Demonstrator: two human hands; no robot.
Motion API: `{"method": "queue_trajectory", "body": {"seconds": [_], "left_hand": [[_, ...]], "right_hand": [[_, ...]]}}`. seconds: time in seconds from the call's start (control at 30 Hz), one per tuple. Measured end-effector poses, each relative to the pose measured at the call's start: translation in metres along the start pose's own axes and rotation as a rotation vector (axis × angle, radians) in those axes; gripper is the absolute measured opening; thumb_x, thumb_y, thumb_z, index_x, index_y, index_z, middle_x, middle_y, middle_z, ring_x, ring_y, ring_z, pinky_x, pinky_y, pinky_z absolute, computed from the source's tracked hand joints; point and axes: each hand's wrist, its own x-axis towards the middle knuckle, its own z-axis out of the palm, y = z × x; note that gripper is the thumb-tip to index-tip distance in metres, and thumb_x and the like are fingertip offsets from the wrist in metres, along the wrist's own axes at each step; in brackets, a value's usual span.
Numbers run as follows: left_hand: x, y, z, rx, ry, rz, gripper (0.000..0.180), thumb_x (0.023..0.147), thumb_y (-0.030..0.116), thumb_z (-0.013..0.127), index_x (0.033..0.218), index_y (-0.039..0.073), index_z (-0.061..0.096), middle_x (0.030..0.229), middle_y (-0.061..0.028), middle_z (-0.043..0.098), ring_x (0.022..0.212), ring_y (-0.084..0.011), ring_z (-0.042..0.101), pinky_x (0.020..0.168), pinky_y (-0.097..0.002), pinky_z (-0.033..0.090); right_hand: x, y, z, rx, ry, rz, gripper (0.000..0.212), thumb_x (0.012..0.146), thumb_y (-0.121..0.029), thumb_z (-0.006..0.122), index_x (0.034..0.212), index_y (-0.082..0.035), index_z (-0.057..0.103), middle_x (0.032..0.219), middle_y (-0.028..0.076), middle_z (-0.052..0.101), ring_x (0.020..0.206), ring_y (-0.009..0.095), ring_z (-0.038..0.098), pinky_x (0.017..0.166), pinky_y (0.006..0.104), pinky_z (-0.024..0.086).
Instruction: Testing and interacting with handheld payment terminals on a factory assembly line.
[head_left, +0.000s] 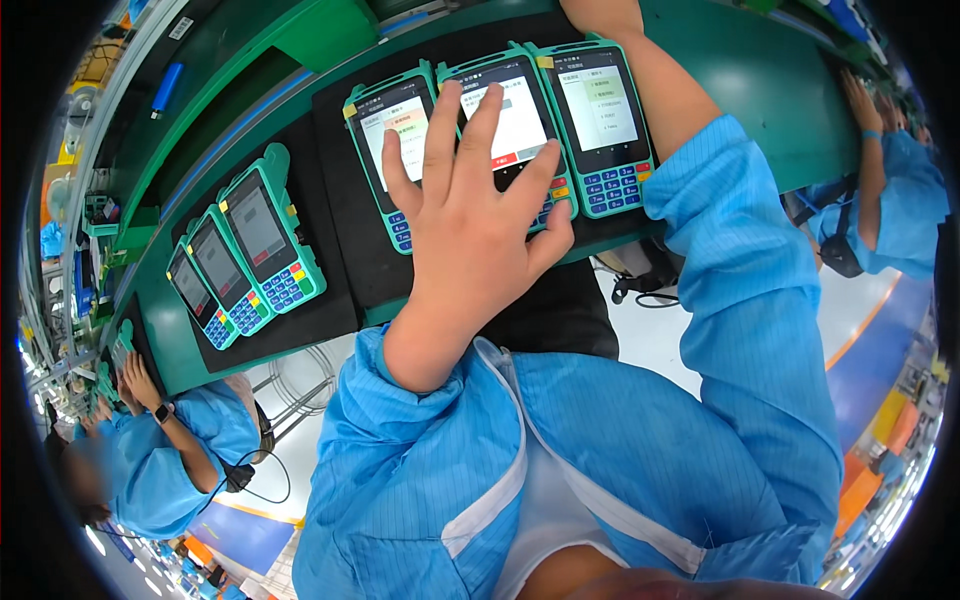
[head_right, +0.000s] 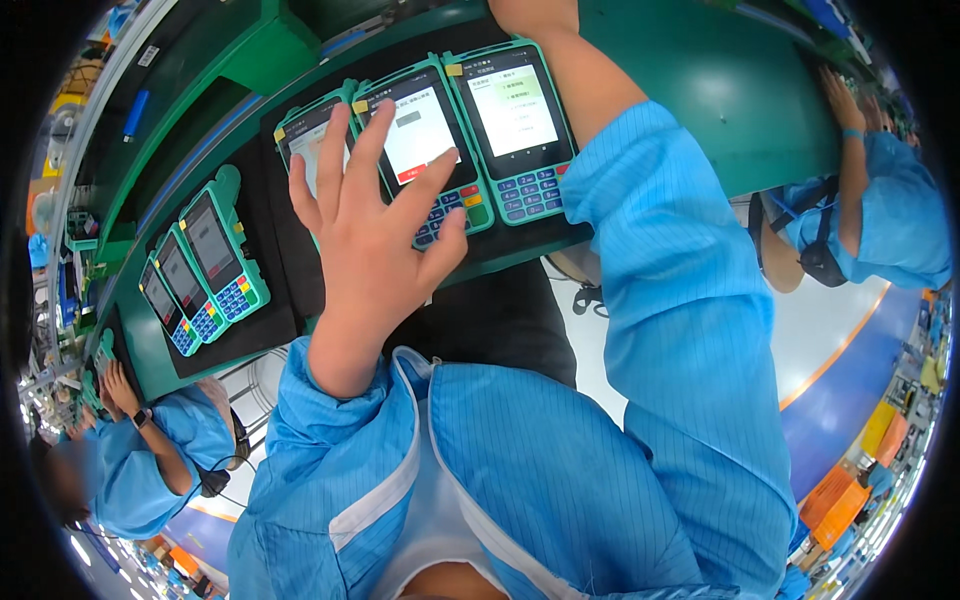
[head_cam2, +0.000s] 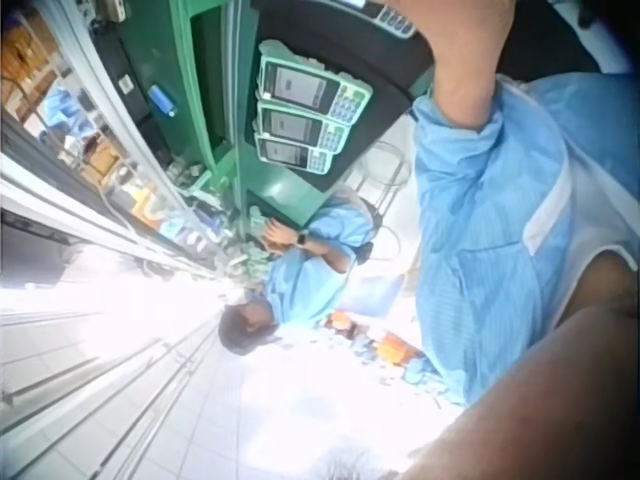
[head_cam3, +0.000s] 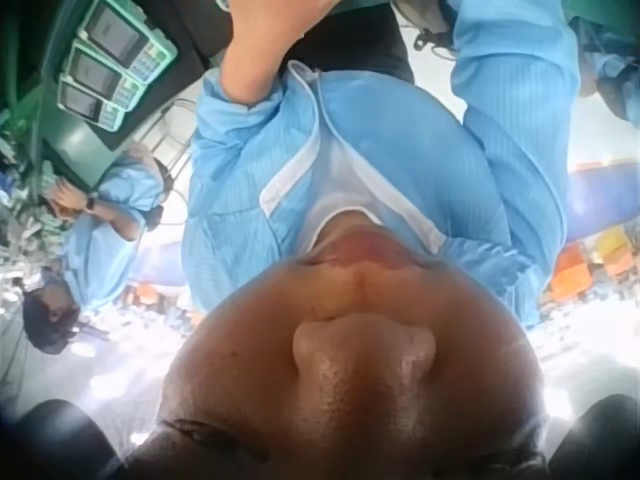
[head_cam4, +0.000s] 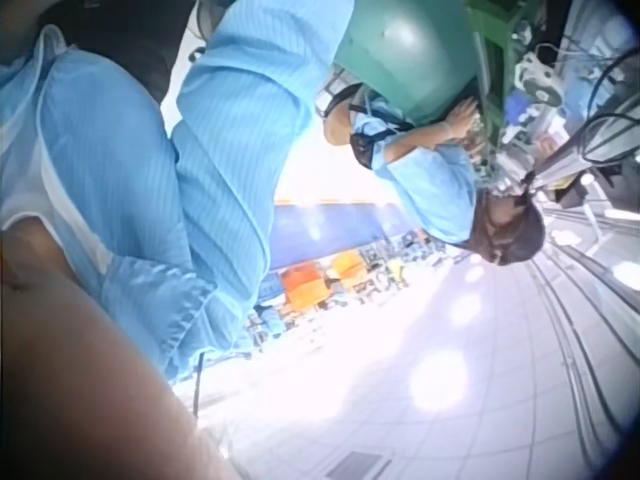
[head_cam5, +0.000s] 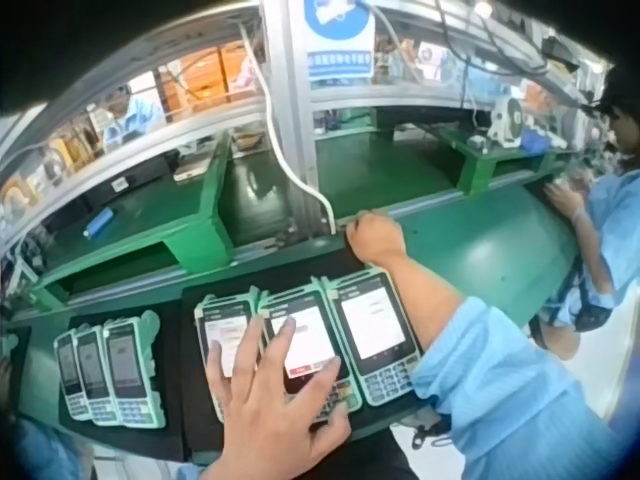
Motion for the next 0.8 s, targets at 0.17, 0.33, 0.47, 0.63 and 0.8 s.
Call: {"method": "queue_trajectory", "body": {"seconds": [0.17,0.33,0.47,0.63,0.8], "left_hand": [[-0.006,-0.01,0.005,0.001,0.032,0.019,0.032,0.069,0.028,0.072,0.1,0.02,0.071,0.134,-0.0155,0.05,0.136,-0.0378,0.034,0.108,-0.0622,0.012],[-0.009,-0.015,0.004,0.006,0.046,-0.014,0.031,0.07,0.029,0.071,0.101,0.021,0.072,0.134,-0.015,0.05,0.135,-0.0379,0.035,0.107,-0.0635,0.012],[-0.011,-0.011,-0.004,-0.016,-0.001,-0.02,0.038,0.073,0.025,0.07,0.11,0.024,0.07,0.138,-0.013,0.048,0.137,-0.0375,0.031,0.11,-0.0597,0.012],[-0.032,-0.034,-0.039,0.023,0.131,-0.068,0.038,0.068,0.023,0.069,0.106,0.022,0.07,0.133,-0.0117,0.052,0.132,-0.0368,0.039,0.107,-0.0592,0.015],[-0.087,-0.074,-0.08,0.183,0.222,-0.255,0.04,0.068,0.018,0.066,0.108,0.018,0.071,0.133,-0.0109,0.053,0.133,-0.0369,0.039,0.11,-0.0556,0.015]], "right_hand": [[0.002,0.004,0.0,0.003,-0.017,0.021,0.036,0.089,-0.031,0.048,0.088,-0.001,0.067,0.095,0.025,0.066,0.09,0.041,0.064,0.082,0.0479,0.051],[0.001,0.001,-0.002,-0.001,-0.033,0.007,0.035,0.089,-0.032,0.049,0.09,-0.002,0.067,0.093,0.024,0.067,0.089,0.04,0.064,0.081,0.048,0.051],[0.001,0.002,0.002,0.02,0.003,0.009,0.035,0.088,-0.032,0.049,0.089,-0.002,0.067,0.093,0.024,0.067,0.089,0.04,0.064,0.081,0.0481,0.051],[0.007,0.02,0.015,0.03,0.05,-0.009,0.037,0.088,-0.032,0.05,0.089,0.001,0.067,0.094,0.026,0.066,0.091,0.041,0.063,0.084,0.0489,0.05],[0.016,0.023,0.02,0.013,-0.107,-0.02,0.044,0.09,-0.039,0.041,0.108,-0.007,0.065,0.114,0.02,0.063,0.106,0.04,0.059,0.089,0.0493,0.048]]}}
